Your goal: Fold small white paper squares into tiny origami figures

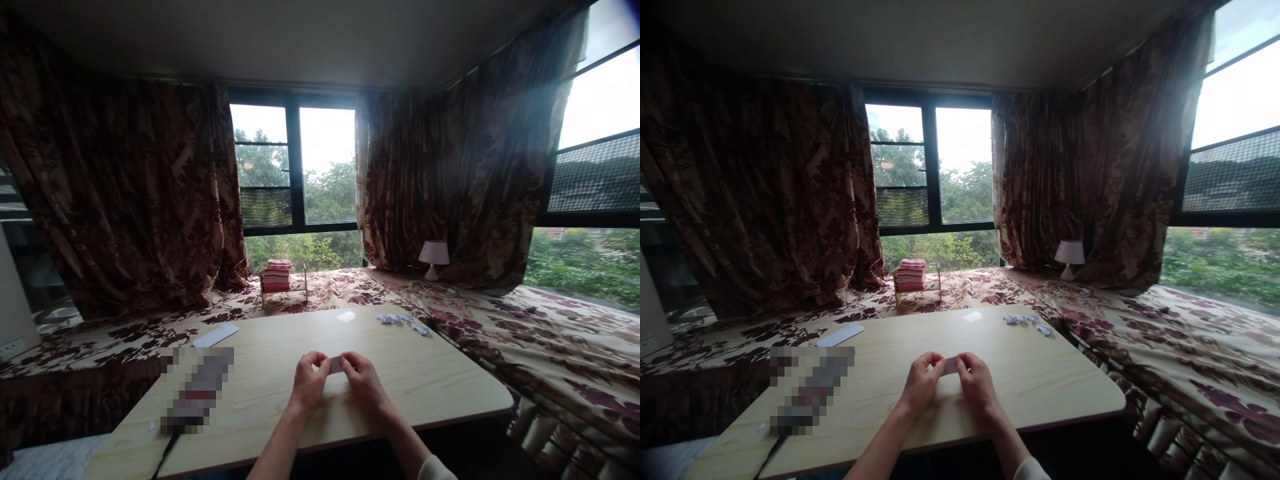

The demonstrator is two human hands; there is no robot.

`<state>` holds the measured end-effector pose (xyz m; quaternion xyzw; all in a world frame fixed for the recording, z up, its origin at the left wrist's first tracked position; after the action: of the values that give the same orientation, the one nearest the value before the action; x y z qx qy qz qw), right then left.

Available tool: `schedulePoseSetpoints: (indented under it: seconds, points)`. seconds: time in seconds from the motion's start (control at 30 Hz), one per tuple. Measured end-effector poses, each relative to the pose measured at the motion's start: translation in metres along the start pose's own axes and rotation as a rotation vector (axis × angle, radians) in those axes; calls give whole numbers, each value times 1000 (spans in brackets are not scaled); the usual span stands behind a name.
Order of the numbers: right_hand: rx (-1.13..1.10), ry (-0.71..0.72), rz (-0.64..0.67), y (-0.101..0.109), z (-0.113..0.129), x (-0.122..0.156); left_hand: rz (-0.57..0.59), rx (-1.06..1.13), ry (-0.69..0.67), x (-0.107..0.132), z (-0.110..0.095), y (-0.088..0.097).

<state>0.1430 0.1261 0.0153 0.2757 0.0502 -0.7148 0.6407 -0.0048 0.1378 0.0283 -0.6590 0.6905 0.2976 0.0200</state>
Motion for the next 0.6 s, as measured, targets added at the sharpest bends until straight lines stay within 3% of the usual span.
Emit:
schedulePoseSetpoints:
  seconds: [0.33,0.6]
  points:
    - [-11,2,-6,-3,2,0,29,5,-31,-1,-1,-4]
    - [12,-44,-58,3,-10,-1,-18,7,4,-1,3,0]
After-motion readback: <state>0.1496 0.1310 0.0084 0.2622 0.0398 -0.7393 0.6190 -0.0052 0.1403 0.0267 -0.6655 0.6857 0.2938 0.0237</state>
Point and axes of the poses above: each hand's wrist, its own x-axis away from the middle knuckle, its own y-axis out of the back of the hand, z = x × y, the point moved 9 cm from there along -x, towards the middle knuckle, and after that the axes turned 5 degrees about z, right-handed, at the moved point
